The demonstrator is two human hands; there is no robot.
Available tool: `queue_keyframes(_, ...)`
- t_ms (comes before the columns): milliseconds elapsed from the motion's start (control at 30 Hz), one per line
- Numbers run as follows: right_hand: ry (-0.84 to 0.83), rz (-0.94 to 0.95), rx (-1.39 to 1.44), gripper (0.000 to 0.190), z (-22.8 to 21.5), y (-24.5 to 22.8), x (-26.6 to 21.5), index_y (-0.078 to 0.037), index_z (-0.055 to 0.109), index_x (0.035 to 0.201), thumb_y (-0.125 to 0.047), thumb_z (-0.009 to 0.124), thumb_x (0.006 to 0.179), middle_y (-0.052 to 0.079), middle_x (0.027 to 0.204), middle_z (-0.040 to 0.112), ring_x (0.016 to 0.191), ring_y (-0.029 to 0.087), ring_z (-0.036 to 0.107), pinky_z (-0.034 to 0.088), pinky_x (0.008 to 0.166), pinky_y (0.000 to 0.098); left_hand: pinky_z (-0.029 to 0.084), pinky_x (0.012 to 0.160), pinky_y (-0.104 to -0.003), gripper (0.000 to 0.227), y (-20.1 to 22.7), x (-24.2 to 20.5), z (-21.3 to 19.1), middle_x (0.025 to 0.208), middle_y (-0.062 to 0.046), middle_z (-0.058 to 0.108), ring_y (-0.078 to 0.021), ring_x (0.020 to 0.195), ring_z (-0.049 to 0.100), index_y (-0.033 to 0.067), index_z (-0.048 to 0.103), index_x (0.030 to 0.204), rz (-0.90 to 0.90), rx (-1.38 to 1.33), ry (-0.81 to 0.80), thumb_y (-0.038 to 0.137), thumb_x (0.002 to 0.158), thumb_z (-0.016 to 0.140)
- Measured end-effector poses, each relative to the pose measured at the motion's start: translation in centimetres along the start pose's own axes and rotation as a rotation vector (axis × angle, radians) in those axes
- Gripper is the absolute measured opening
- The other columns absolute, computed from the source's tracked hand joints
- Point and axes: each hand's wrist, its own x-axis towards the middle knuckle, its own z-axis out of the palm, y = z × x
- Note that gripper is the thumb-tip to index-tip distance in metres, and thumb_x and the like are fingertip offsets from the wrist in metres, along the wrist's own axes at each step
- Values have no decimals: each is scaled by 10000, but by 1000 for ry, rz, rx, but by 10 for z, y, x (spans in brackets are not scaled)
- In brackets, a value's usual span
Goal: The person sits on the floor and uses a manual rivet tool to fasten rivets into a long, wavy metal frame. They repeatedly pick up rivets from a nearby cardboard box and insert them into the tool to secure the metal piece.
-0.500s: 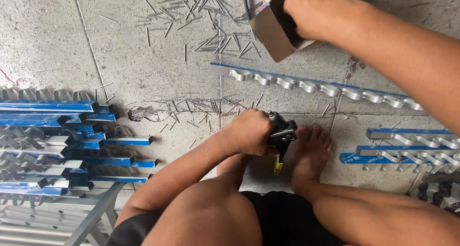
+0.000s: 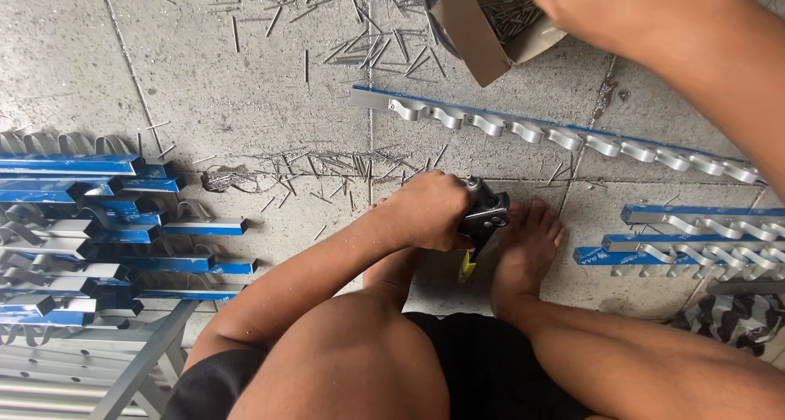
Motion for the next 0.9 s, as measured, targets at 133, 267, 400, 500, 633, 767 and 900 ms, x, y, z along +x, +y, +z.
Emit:
queue_keyframes(133, -28, -142, 44, 100, -74, -36, 14, -111, 641, 1008, -181, 581, 969, 135, 1135, 617, 1044, 346, 568, 495, 911, 526, 587, 617, -507, 478, -2, 3, 6, 733, -108, 723, -384, 682, 720, 112, 729, 791, -36, 150, -41, 553, 626, 813)
queue_keyframes(267, -169, -657, 466, 65, -179, -25, 97, -67, 639, 948, -124, 670, 952, 73, 932, 669, 816, 234, 620, 497, 727, 393, 561, 631, -521, 483, 2, 5, 2, 801, -126, 733, -412, 719, 711, 115, 720, 903, -31, 234, -70, 527, 668, 814)
queue_keyframes(400, -282, -1020, 795, 116, -254, -16, 175, -33, 639, 902, -82, 737, 939, 26, 781, 708, 647, 148, 658, 496, 591, 292, 575, 629, -524, 447, 7, 8, 1, 808, -128, 735, -406, 737, 722, 145, 737, 931, -47, 256, -87, 507, 675, 798)
queue_keyframes(500, -342, -957, 825, 99, -258, -19, 174, -19, 630, 910, -70, 702, 956, 25, 792, 743, 625, 113, 676, 519, 569, 243, 564, 604, -527, 426, 9, 8, -1, 792, -133, 728, -413, 718, 714, 127, 733, 906, -37, 246, -72, 485, 684, 788)
queue_keyframes(633, -329, -947, 833, 119, -259, -25, 172, -20, 615, 908, -70, 710, 959, 34, 757, 704, 614, 123, 645, 516, 576, 241, 574, 623, -531, 450, 13, 8, -5, 821, -137, 733, -412, 745, 719, 111, 730, 960, -56, 241, -102, 480, 708, 784)
queue_keyframes(767, -357, -932, 853, 114, -260, -32, 171, -14, 593, 918, -58, 692, 955, 37, 781, 758, 644, 106, 702, 574, 600, 222, 581, 630, -524, 697, 14, 8, -9, 884, -142, 740, -402, 792, 724, 11, 629, 1154, -55, 272, -145, 505, 702, 823)
queue_keyframes(900, -399, -924, 796, 85, -260, -34, 174, -32, 624, 929, -65, 702, 931, 29, 762, 761, 639, 114, 717, 538, 576, 240, 572, 626, -522, 601, 11, 6, -7, 850, -146, 733, -415, 770, 719, 40, 676, 1101, -41, 272, -58, 481, 703, 772)
